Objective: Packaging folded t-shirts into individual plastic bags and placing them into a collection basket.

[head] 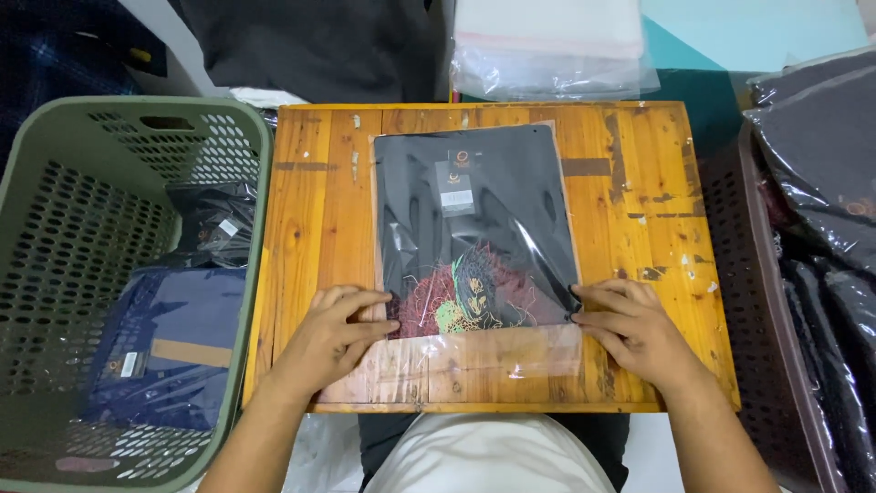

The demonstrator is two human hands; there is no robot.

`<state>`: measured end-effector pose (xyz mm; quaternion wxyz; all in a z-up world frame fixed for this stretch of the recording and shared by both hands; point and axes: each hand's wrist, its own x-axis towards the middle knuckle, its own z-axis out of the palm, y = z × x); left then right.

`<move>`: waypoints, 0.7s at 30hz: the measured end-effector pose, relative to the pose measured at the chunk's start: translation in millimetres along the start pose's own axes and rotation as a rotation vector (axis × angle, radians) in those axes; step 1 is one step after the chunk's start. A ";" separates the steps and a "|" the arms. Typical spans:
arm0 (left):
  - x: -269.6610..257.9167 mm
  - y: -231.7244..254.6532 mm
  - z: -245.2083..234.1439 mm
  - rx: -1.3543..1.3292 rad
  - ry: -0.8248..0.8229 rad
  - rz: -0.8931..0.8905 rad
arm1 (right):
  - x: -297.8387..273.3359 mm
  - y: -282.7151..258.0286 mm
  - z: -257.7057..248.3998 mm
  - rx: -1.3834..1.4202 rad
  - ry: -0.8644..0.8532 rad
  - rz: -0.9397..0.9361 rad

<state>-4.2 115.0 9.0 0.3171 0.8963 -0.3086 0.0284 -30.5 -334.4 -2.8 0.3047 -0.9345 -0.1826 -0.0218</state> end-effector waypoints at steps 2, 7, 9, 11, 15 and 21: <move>-2.5 -0.3 1.3 -0.006 -0.001 0.021 | 0.3 -6.6 -2.0 0.024 0.036 -0.022; -8.5 -4.4 6.2 -0.041 0.042 0.037 | -5.3 1.0 4.8 0.131 0.136 -0.055; -6.3 -5.0 8.3 -0.216 0.189 -0.029 | -7.3 8.2 9.4 0.230 0.236 -0.075; -0.4 -0.8 12.3 -0.285 0.257 -0.045 | -1.3 0.5 7.8 0.302 0.270 -0.072; 25.0 30.0 10.7 -0.490 0.499 -0.081 | 16.5 -22.2 4.6 0.560 0.372 -0.053; 47.9 42.5 24.3 -0.477 0.731 -0.318 | 16.3 6.1 39.6 0.510 0.506 0.103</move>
